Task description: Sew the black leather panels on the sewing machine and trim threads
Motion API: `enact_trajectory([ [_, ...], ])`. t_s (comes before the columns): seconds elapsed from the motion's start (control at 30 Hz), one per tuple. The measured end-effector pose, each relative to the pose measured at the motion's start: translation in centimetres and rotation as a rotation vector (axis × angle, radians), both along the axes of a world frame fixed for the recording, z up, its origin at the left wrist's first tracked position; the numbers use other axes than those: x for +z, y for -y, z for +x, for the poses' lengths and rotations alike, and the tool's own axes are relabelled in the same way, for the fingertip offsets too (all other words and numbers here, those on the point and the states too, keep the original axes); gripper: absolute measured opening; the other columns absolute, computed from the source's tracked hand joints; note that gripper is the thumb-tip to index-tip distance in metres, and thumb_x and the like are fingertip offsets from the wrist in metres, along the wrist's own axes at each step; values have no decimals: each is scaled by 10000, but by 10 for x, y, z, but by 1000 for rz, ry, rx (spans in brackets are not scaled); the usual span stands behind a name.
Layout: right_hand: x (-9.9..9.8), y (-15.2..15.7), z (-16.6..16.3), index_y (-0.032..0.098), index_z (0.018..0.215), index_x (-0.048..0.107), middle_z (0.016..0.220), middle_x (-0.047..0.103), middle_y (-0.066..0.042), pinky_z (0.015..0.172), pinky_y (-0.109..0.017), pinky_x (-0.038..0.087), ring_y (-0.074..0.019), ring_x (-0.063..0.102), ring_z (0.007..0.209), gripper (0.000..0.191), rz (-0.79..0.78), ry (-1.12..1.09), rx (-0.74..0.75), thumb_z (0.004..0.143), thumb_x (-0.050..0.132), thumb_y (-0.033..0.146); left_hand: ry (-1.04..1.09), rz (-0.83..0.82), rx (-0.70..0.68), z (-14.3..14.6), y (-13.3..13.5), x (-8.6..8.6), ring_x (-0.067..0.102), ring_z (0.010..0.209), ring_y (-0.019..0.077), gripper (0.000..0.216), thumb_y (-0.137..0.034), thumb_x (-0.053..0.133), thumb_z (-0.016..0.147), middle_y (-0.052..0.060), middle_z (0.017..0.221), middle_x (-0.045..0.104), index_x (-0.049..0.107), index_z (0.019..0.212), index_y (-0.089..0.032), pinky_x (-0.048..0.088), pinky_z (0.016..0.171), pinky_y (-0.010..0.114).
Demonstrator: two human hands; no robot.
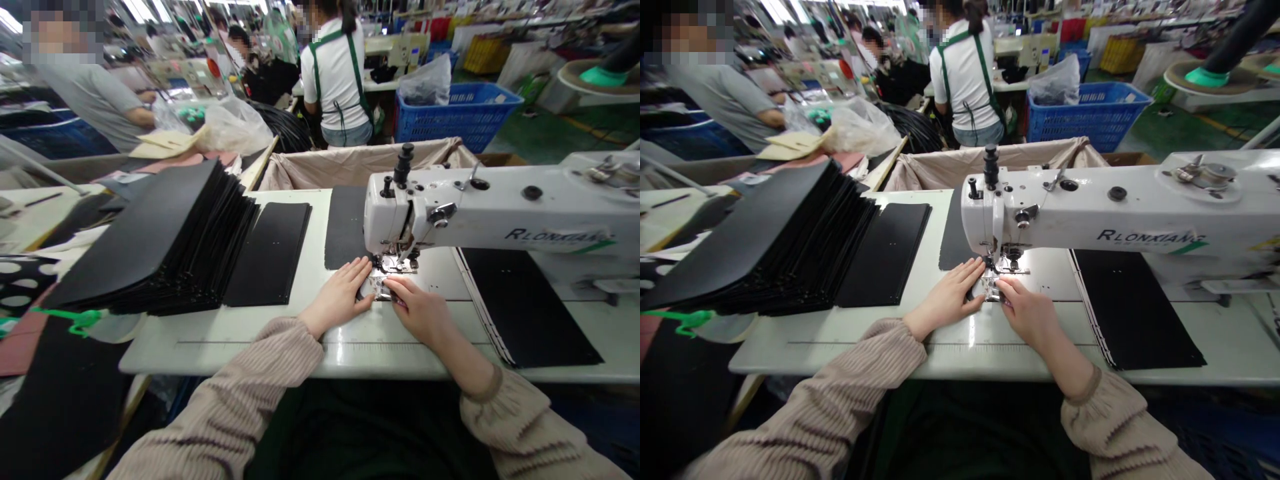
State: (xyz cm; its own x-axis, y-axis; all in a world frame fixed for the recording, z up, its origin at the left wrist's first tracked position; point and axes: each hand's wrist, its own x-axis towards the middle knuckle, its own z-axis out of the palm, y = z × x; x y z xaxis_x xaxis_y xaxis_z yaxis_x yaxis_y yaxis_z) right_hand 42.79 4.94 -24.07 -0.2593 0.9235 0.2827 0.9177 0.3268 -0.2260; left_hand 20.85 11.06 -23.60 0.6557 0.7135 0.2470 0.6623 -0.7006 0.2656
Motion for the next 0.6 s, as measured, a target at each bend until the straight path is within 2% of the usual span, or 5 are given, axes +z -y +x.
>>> enact_trajectory([
  [0.27,1,2,0,304,1341,551,1397,585,5,707,-300,550,-193,673,1018,416,15,-25,-15,935,480,254,47,34,37,1,0,4,256,1487,277,781,-511,569,912,138,1603,281,285,1534,-133,278,1191,415],
  [0.33,0,2,0,304,1326,561,1387,592,-3,724,-298,543,-198,666,1031,405,23,-36,-20,930,492,252,63,46,123,4,0,11,418,1391,297,736,-535,537,930,163,1483,471,341,1502,-117,351,1130,424],
  [0.4,0,2,0,301,1304,574,1368,603,-7,736,-299,537,-206,660,1043,389,30,-56,-22,924,508,248,65,49,271,7,4,18,602,1166,285,595,-531,430,983,145,1208,666,452,1424,-131,428,1025,426],
  [0.47,1,2,1,291,1283,585,1340,619,-14,742,-300,534,-213,655,1051,369,33,-89,-14,924,514,244,53,59,398,8,15,20,639,1038,285,536,-529,369,1002,134,1054,692,540,1332,-142,455,956,433],
  [0.6,7,14,12,278,1256,603,1307,630,-25,806,-302,532,-206,647,1063,338,23,-146,34,933,513,237,-26,112,425,-8,69,10,456,1312,375,696,-585,533,908,224,1396,502,481,1395,-90,370,1083,508],
])
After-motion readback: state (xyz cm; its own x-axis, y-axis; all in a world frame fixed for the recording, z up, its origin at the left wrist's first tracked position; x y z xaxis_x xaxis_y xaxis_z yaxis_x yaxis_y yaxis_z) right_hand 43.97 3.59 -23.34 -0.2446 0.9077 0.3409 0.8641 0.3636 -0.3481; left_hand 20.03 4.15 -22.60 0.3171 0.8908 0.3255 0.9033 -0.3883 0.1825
